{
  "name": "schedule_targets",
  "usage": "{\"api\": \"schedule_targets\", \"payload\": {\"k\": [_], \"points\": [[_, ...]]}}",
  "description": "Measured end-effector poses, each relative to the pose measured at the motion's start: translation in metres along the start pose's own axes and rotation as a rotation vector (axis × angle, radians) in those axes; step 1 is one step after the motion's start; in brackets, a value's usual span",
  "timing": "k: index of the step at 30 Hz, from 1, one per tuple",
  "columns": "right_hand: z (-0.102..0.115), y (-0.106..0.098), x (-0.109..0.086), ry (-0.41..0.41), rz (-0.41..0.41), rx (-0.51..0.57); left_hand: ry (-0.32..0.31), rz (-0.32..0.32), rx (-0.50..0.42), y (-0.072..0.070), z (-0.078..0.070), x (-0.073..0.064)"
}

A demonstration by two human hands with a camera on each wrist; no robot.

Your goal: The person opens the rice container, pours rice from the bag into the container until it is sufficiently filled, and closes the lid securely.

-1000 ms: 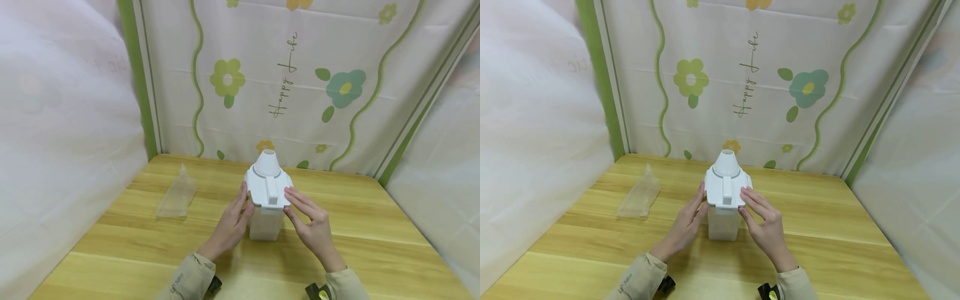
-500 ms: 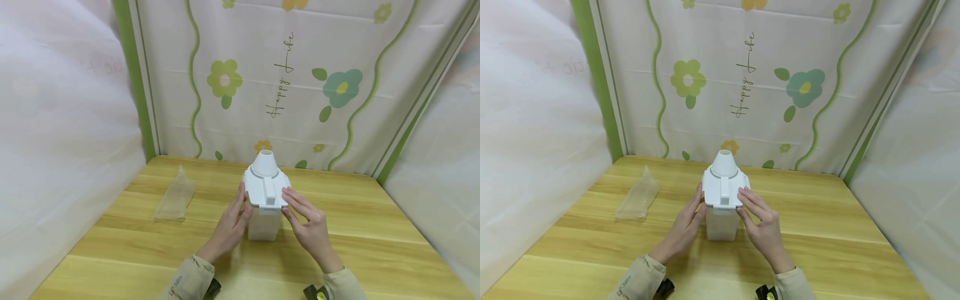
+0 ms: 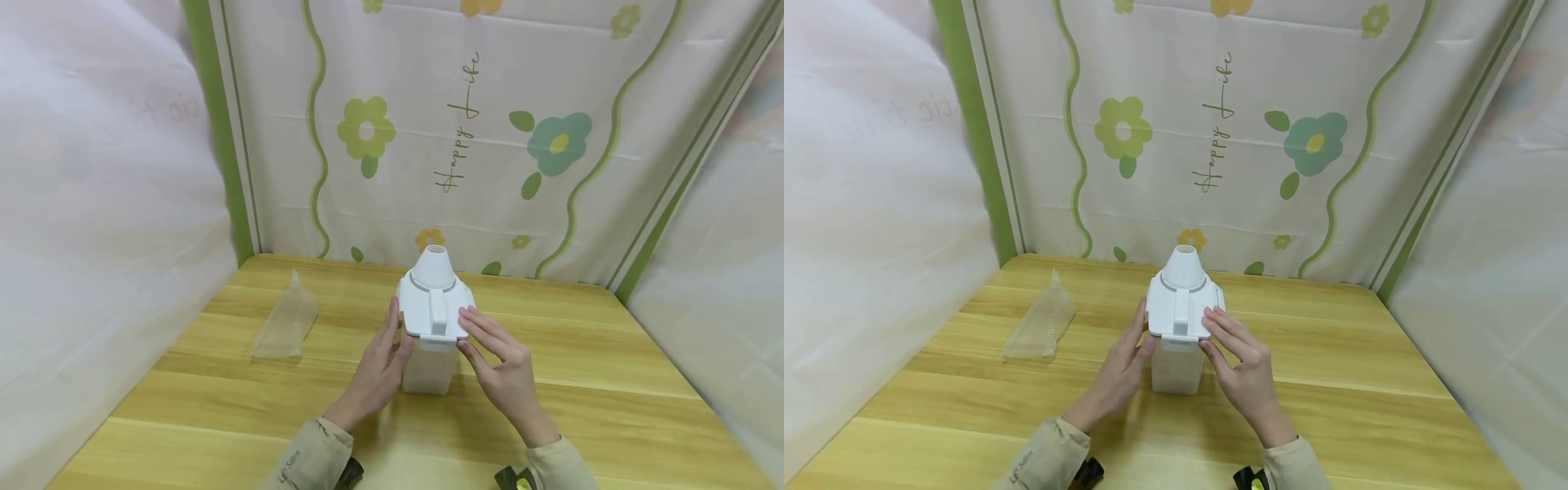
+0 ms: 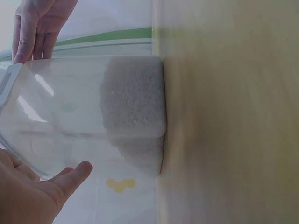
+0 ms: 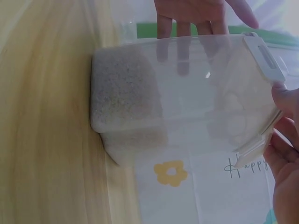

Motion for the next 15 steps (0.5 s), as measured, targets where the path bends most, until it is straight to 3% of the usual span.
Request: {"api": "schedule_targets", "payload": {"k": [11,15], "points": [[0.0023,0.0004,0.0001,0.008,0.004,-0.019,0.012,-0.037,0.014,0.0039,-0.0018,-0.0007],[0.0022,0.0009,0.0006,0.005,0.006,-0.014,-0.013,-0.057,0.042,0.0053,-0.0018,-0.0009]]}}
Point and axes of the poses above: each hand's wrist, its own x-axis towards the middle knuckle, its own y-axis out of the palm, z = x × y, the point moved 3 cm from there along x, towards the middle knuckle, and after that the axes turned 1 degree about -x, right-handed, at the moved point
